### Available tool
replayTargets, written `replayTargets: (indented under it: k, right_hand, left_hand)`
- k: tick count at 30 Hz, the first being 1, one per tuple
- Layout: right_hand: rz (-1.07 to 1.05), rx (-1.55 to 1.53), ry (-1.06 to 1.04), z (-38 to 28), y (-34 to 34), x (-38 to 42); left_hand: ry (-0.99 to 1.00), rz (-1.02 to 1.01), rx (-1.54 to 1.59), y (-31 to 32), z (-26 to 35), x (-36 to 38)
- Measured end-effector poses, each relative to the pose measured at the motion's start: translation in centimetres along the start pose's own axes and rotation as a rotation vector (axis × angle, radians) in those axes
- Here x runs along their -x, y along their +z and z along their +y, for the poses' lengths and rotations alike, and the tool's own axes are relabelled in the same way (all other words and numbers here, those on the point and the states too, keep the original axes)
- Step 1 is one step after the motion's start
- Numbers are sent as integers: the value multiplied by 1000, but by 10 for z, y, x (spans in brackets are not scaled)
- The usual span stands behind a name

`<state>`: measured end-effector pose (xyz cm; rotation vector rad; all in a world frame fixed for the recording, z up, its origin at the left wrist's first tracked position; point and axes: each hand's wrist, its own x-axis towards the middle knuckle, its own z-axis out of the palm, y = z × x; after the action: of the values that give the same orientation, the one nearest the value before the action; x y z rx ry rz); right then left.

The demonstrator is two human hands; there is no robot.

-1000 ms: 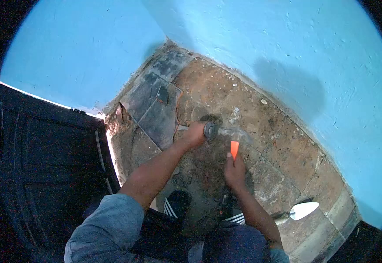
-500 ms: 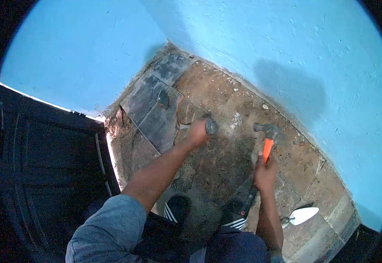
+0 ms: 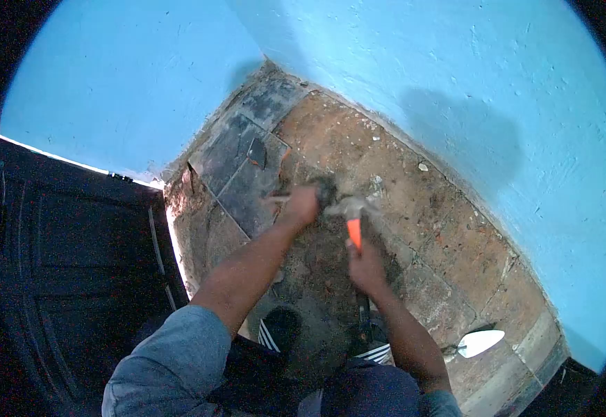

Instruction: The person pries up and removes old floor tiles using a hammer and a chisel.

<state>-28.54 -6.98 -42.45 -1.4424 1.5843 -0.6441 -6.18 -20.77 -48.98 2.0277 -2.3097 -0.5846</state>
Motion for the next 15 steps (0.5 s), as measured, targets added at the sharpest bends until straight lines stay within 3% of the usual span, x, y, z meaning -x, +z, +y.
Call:
replayTargets:
  k: [5,8,12,15]
  right_hand:
    - [-141,0,119,0,4,39]
    - [-52,-46,77,12,-8,38]
    - [10,49,203,18,-32,24]
    - [35,-153,196,17,-53,24]
  left_hand:
    - [-120,109,-9,-45,-44,40]
    - [-157,256,120,-58,-44,46]
    - [-199,466,239,-88,-18,37]
    - [-206,510,341,-99,-21,8]
